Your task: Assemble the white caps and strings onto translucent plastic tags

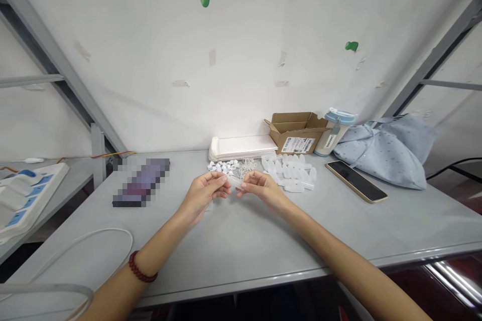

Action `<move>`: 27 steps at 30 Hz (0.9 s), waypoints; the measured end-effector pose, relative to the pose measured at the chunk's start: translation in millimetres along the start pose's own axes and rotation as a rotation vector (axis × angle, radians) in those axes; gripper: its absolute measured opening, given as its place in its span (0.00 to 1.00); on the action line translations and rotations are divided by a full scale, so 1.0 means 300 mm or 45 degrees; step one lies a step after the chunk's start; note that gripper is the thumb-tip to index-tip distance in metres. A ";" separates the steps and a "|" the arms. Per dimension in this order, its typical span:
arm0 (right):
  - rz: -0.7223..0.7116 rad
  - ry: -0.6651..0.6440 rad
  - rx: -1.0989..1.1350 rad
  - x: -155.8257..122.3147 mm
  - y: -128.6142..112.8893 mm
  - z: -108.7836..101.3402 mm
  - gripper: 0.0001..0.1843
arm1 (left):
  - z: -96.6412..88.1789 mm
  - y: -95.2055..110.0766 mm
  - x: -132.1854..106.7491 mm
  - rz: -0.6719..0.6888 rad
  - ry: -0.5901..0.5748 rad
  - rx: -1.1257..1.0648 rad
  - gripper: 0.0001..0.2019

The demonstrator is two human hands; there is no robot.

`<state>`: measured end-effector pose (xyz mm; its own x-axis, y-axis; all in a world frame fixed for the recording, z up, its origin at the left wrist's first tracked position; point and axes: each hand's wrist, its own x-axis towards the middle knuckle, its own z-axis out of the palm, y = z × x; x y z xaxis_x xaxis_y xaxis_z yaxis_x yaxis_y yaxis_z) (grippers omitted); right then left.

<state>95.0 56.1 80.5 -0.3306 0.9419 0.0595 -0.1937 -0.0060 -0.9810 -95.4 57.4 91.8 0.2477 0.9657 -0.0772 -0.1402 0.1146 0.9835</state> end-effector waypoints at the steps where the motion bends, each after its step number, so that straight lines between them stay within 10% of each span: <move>1: 0.001 -0.009 0.003 0.000 0.000 0.000 0.14 | -0.003 0.001 0.000 0.007 -0.004 0.016 0.15; 27: 0.034 -0.224 -0.037 -0.007 0.011 -0.009 0.15 | -0.005 0.001 0.005 0.108 0.017 0.222 0.14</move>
<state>97.6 55.1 76.7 -0.4925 0.8681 0.0625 -0.1571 -0.0180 -0.9874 -96.5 59.4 91.8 0.2290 0.9734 0.0064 0.0084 -0.0085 0.9999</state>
